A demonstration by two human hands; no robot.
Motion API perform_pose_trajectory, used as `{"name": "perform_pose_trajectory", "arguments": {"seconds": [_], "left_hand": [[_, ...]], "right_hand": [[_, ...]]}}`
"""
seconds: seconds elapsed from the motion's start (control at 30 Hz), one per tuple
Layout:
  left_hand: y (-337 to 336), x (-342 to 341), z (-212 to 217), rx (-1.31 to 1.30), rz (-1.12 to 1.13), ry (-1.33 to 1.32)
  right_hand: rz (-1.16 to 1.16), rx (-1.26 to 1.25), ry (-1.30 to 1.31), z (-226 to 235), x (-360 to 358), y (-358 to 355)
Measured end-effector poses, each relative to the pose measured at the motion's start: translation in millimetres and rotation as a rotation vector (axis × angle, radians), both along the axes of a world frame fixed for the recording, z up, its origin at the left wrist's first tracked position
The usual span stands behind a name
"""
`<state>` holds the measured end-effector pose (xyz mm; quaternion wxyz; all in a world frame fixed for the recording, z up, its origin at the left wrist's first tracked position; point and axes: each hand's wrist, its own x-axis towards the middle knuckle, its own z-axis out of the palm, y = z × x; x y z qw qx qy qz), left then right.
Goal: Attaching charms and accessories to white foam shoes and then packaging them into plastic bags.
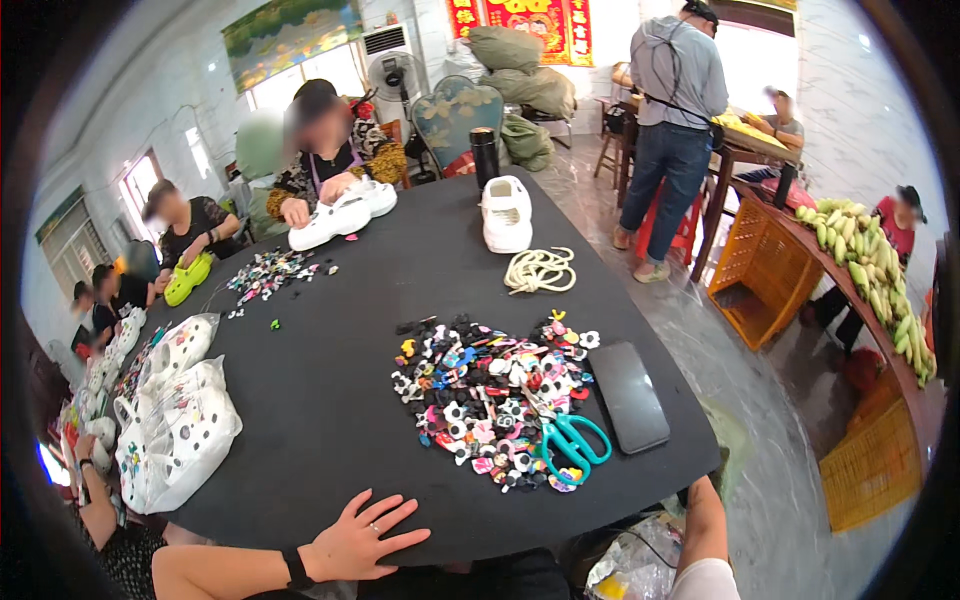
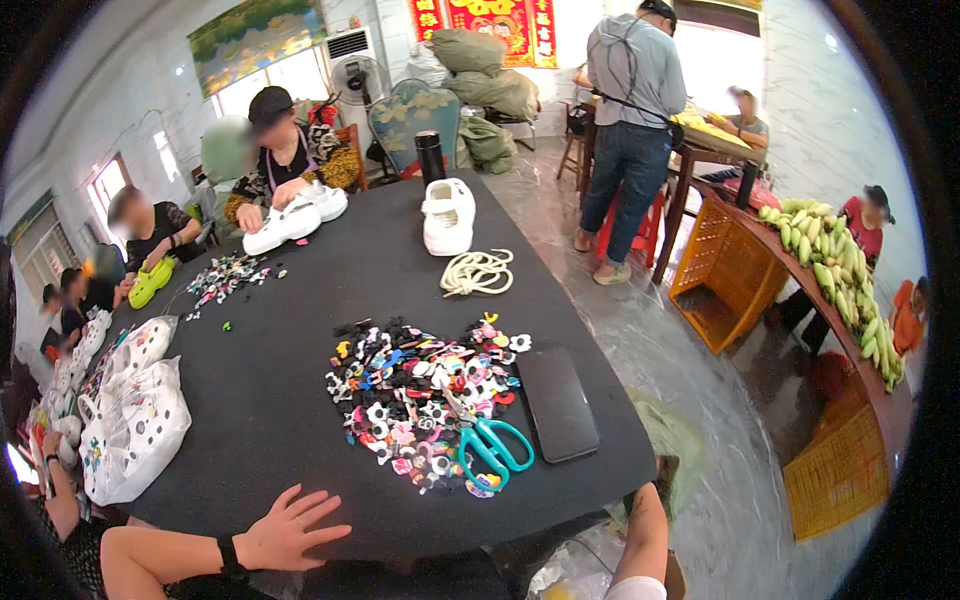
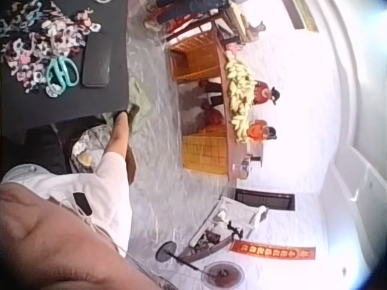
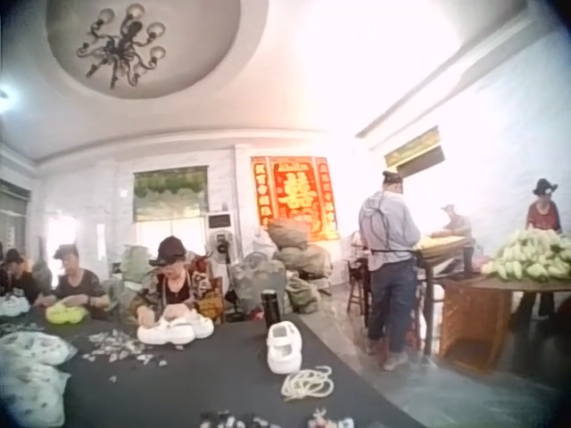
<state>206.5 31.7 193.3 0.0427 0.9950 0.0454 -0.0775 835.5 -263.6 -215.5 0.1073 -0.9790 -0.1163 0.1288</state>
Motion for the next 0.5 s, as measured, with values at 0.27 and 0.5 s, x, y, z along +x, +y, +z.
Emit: {"name": "perform_pose_trajectory", "arguments": {"seconds": [0.27, 0.5], "left_hand": [[0, 1, -4, -0.005, 0.005, 0.035], [-7, 7, 3, -0.072, 0.017, -0.114]], "right_hand": [[0.039, 0.444, -0.049, 20, -37, -4], [0.141, 1.051, 0.067, 54, -49, -11]]}}
